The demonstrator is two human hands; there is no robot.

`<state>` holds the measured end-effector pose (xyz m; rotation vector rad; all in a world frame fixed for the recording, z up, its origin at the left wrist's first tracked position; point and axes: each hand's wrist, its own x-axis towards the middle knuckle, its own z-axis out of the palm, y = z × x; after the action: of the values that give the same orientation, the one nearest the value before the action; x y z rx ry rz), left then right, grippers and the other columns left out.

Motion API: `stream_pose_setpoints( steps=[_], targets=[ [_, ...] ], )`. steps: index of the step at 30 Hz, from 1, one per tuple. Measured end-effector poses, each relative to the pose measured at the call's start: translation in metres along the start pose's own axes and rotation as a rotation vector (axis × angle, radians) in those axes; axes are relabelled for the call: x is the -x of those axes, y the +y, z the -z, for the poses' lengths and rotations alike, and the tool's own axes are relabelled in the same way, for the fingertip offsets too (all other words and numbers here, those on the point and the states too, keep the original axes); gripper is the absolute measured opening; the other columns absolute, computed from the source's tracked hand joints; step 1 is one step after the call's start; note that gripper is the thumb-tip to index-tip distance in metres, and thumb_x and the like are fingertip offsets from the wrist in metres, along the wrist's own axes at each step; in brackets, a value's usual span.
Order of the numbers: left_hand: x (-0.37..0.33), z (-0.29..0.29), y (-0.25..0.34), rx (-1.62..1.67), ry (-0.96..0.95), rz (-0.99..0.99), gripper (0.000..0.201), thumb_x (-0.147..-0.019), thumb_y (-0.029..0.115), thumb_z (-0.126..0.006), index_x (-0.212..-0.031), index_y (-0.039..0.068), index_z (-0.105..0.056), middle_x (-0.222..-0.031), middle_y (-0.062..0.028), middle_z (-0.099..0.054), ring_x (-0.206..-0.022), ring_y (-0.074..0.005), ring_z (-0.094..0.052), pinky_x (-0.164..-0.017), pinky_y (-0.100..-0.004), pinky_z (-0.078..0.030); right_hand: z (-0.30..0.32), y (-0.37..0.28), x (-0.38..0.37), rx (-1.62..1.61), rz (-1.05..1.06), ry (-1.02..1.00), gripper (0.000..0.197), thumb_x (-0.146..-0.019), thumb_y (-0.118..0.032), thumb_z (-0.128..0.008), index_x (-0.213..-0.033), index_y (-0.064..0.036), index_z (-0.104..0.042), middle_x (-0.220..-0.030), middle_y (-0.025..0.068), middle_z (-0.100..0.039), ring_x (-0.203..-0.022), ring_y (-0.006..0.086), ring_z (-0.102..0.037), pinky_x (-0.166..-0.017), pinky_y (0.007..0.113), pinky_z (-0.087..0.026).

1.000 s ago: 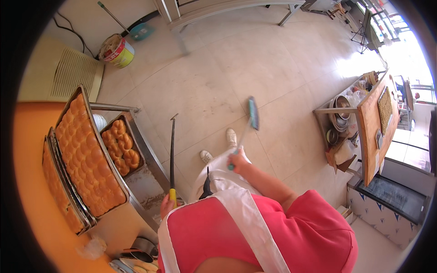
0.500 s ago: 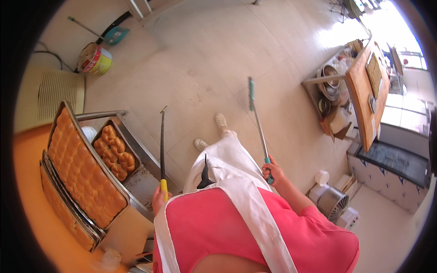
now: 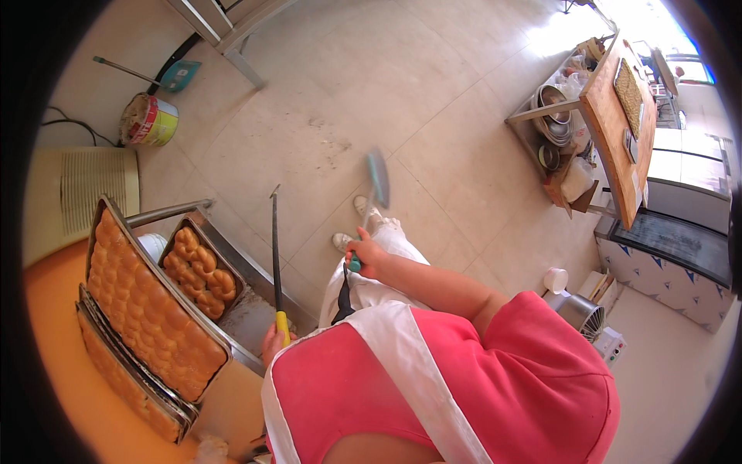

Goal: The person sweeps the bakery kitchen floor using a broom, pushing debris along the floor tiles and collected it with a dustpan.

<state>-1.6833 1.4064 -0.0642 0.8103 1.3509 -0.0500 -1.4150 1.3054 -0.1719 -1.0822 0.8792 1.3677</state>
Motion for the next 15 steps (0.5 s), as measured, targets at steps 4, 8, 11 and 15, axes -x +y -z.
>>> stream_pose_setpoints(
  steps=[4,8,11,15],
  targets=[
    [-0.002,0.001,-0.003,0.002,0.077,0.019,0.039,-0.082,0.018,-0.039,-0.119,0.003,-0.041,-0.072,-0.0078,-0.051,-0.060,-0.0137,-0.051,-0.058,-0.0261,-0.043,-0.005,-0.042,0.020,0.013,0.030,-0.118,0.076,-0.075,0.003,-0.045,-0.133,-0.0307,-0.010,-0.064,0.0039,-0.043,-0.047,0.0109,-0.042,-0.039,0.025,-0.039],
    [-0.002,0.002,-0.015,-0.113,0.079,-0.043,0.041,-0.081,0.011,-0.044,-0.121,0.002,-0.039,-0.084,-0.0089,-0.055,-0.073,-0.0148,-0.053,-0.068,-0.0262,-0.043,0.053,-0.065,0.061,0.028,0.074,0.007,0.072,-0.076,0.001,-0.045,-0.131,-0.0356,-0.016,-0.061,0.0025,-0.042,-0.044,0.0073,-0.037,-0.035,0.021,-0.034],
    [-0.003,0.006,-0.026,-0.305,0.154,-0.165,0.045,-0.080,0.005,-0.048,-0.123,0.001,-0.037,-0.099,-0.0092,-0.054,-0.083,-0.0150,-0.053,-0.076,-0.0262,-0.041,0.102,-0.058,0.094,0.125,0.084,0.103,0.075,-0.076,0.001,-0.047,-0.133,-0.0329,-0.012,-0.059,0.0022,-0.042,-0.043,0.0082,-0.038,-0.034,0.021,-0.034],
    [0.002,0.013,-0.037,-0.219,-0.002,-0.235,0.048,-0.078,0.001,-0.050,-0.124,0.000,-0.035,-0.112,-0.0102,-0.049,-0.093,-0.0154,-0.051,-0.083,-0.0262,-0.038,0.116,-0.073,0.091,0.024,0.059,0.174,0.080,-0.075,0.003,-0.048,-0.133,-0.0339,-0.006,-0.059,0.0021,-0.042,-0.043,0.0091,-0.040,-0.035,0.023,-0.036]
  ],
)
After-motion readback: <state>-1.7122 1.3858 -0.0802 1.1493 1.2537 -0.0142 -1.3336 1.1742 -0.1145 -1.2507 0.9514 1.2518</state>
